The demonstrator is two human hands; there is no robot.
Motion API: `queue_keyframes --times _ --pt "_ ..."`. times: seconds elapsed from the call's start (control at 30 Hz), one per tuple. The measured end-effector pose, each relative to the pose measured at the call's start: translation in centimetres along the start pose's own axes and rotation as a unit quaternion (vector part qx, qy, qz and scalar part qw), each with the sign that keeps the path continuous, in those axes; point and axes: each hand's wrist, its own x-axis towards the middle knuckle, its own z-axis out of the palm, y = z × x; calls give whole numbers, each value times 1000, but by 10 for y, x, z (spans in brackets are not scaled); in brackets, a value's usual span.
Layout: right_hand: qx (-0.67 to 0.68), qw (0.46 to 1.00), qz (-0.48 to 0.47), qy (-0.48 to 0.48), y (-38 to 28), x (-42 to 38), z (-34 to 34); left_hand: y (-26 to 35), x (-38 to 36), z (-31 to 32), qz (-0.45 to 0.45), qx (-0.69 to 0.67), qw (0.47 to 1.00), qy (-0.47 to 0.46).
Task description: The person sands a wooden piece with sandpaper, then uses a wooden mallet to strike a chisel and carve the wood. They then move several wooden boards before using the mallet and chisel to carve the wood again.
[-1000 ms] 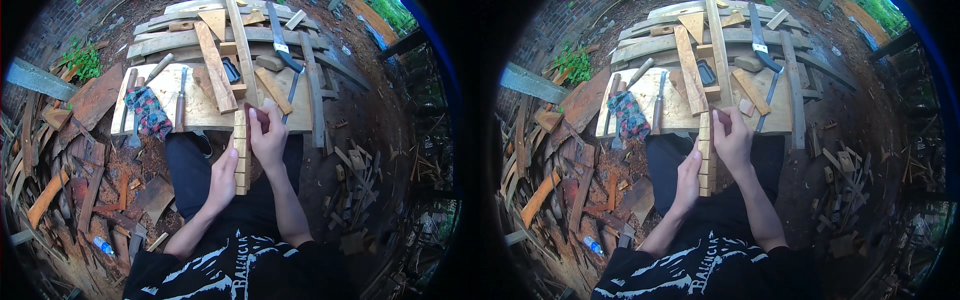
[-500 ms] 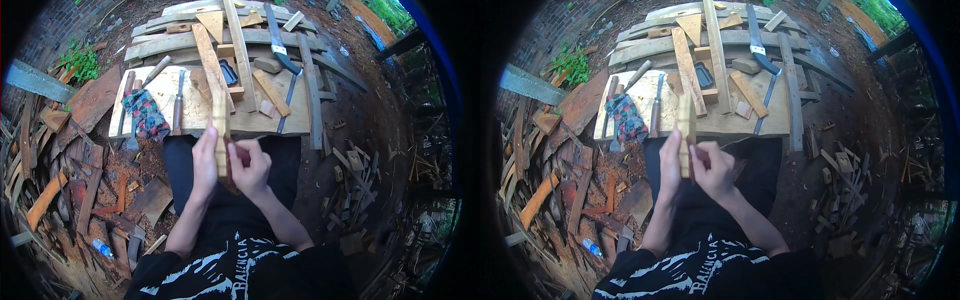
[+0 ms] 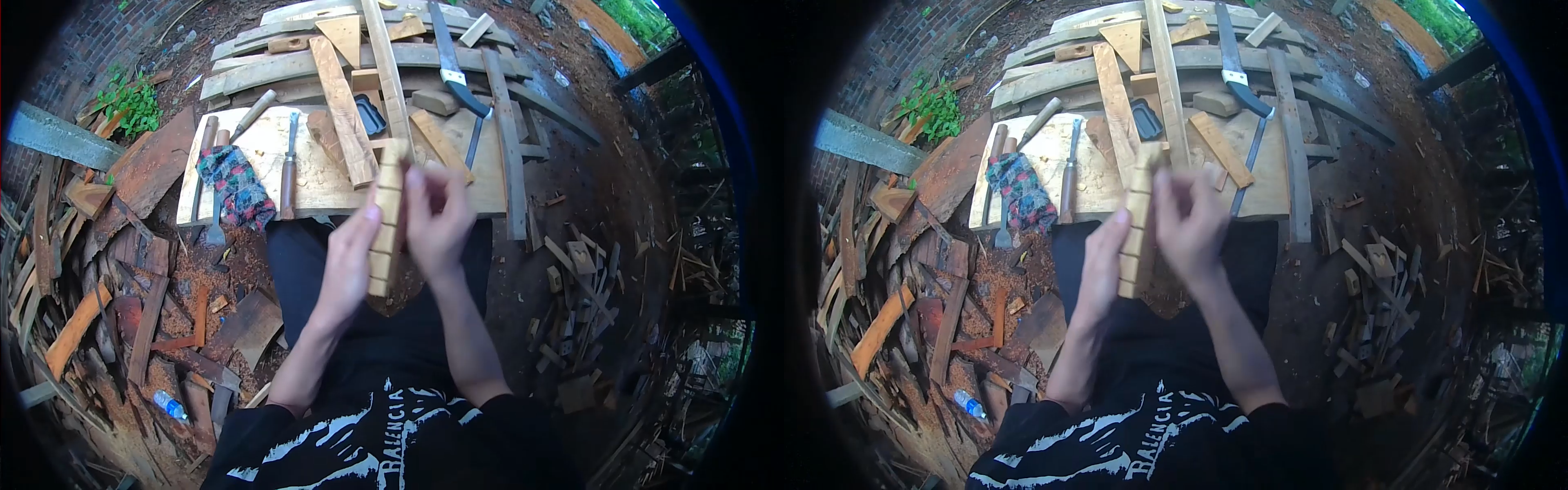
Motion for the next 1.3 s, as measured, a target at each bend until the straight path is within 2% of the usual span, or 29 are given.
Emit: queue_keyframes --times 0.07,0.13,0.17,0.2,0.27,0.3,0.33,0.4,0.47,0.5,0.53,0.57,0.6,0.63,0.73,0.8,0.87,0.9,0.93,0.97,1.0,1.07,1.1,1.13,1.17,1.2,1.23,1.3 --pt "4 999 53 6 19 22 2 -3 -9 10 40 -1 999 -6" --pt "-16 1000 -6 21 11 5 9 6 -1 -1 -29 -38 999 12" --pt "-34 998 -34 -27 -3 -13 6 16 2 -4 -41 -76 995 57" --pt "-32 996 -62 -60 -15 -32 4 22 7 -4 1 -108 991 82" --pt "14 990 -132 -35 -20 -35 3 24 2 -10 -4 -109 992 62" --pt "-28 991 -123 -41 -17 -24 0 17 -1 -10 -8 -80 996 34" --pt "-19 999 -47 -14 -6 -13 3 9 -8 -11 -16 -50 999 6" --pt "-13 999 24 20 12 20 5 1 -18 0 26 -13 999 -30" --pt "-24 999 35 9 6 9 7 -2 -12 -2 41 11 999 3" --pt "-33 998 46 -7 0 0 9 0 -8 -11 1 -15 1000 21" --pt "-28 999 -11 -36 -10 -20 9 2 -3 -21 -41 -42 997 40" --pt "-13 997 -57 -45 -16 -39 6 17 -2 -15 13 -71 995 70" --pt "2 993 -105 -52 -21 -47 4 16 0 -25 8 -56 997 51" --pt "-20 992 -110 -59 -23 -43 -3 14 -4 -24 15 -31 999 37" --pt "-35 999 10 40 6 2 2 2 -22 -5 63 38 997 -18" --pt "-26 999 15 28 2 2 4 -8 -22 -3 61 26 998 -3" --pt "-9 999 21 -25 -9 -21 4 -5 -16 -14 9 -16 1000 19" --pt "-42 995 -82 -48 -13 -39 3 0 -12 -20 -29 -34 998 35" --pt "-27 990 -129 -53 -18 -56 5 -4 -5 -26 -7 -42 998 42" --pt "-20 985 -136 -101 -20 -68 -2 -4 -2 -26 13 -61 997 45" --pt "33 981 -164 -102 -22 -70 -1 -4 0 -24 33 -80 995 47" --pt "22 987 -121 -99 -24 -68 -10 -17 2 -21 13 -108 992 58" --pt "85 989 24 -115 -30 -70 -16 -23 3 -21 -3 -137 989 64" --pt "149 981 95 -83 -36 -64 -19 -26 4 -24 -3 -135 989 63" --pt "137 986 90 -42 -32 -59 -22 -29 5 -26 -13 -296 952 -73" --pt "124 989 86 -2 -30 -52 -25 -28 6 -25 -24 -445 871 -206" --pt "121 988 92 19 -33 -48 -29 -22 3 -19 -42 -447 873 -190" --pt "96 990 80 57 -33 -39 -36 -26 4 -17 -24 -429 881 -197"
